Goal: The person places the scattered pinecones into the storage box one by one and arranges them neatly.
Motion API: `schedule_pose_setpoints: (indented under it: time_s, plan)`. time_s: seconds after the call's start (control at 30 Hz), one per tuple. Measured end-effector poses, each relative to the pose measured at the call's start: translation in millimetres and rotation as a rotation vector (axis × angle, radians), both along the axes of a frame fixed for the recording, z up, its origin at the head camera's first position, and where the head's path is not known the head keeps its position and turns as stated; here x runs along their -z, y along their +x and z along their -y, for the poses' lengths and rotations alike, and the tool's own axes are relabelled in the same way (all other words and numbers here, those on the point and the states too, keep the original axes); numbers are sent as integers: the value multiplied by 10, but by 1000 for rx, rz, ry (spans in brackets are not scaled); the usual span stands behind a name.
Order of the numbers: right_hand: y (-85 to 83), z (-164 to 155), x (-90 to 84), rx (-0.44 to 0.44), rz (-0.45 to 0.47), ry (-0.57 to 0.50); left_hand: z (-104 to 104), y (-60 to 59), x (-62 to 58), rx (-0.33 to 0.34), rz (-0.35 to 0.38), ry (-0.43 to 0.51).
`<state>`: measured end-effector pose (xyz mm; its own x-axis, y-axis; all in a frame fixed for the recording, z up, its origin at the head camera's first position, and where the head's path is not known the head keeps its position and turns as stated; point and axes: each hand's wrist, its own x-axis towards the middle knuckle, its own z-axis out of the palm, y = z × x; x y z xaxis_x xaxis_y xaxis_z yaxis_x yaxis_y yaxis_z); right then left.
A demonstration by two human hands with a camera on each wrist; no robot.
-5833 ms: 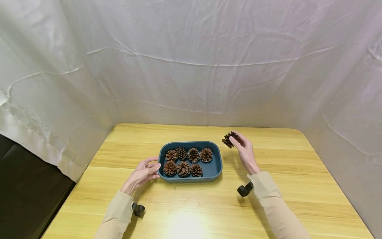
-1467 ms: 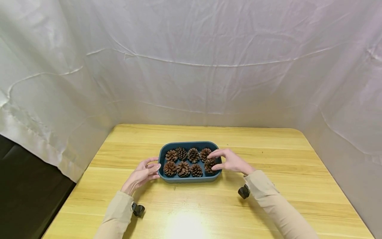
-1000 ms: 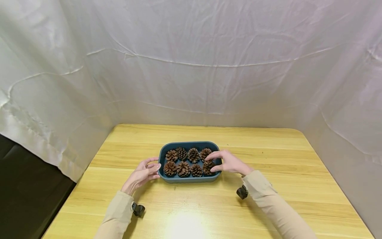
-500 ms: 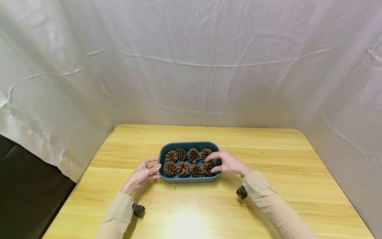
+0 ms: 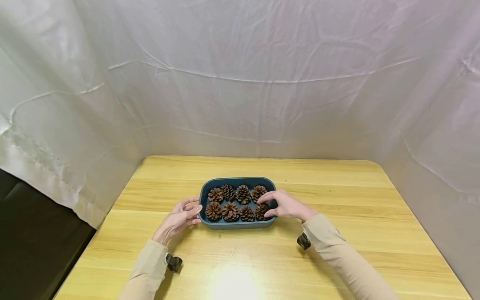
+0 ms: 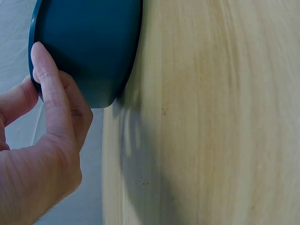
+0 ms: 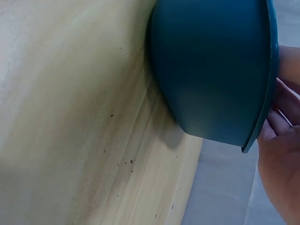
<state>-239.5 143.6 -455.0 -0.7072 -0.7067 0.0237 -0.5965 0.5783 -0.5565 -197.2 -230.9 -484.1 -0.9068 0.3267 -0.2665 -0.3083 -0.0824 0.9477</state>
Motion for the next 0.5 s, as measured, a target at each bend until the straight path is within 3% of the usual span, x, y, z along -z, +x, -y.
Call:
schedule_pose_setpoints:
  time_s: [0.5]
  plan:
    - [25,3,-11,-3,31,-31,-10,-13,-2,-1,4,-14]
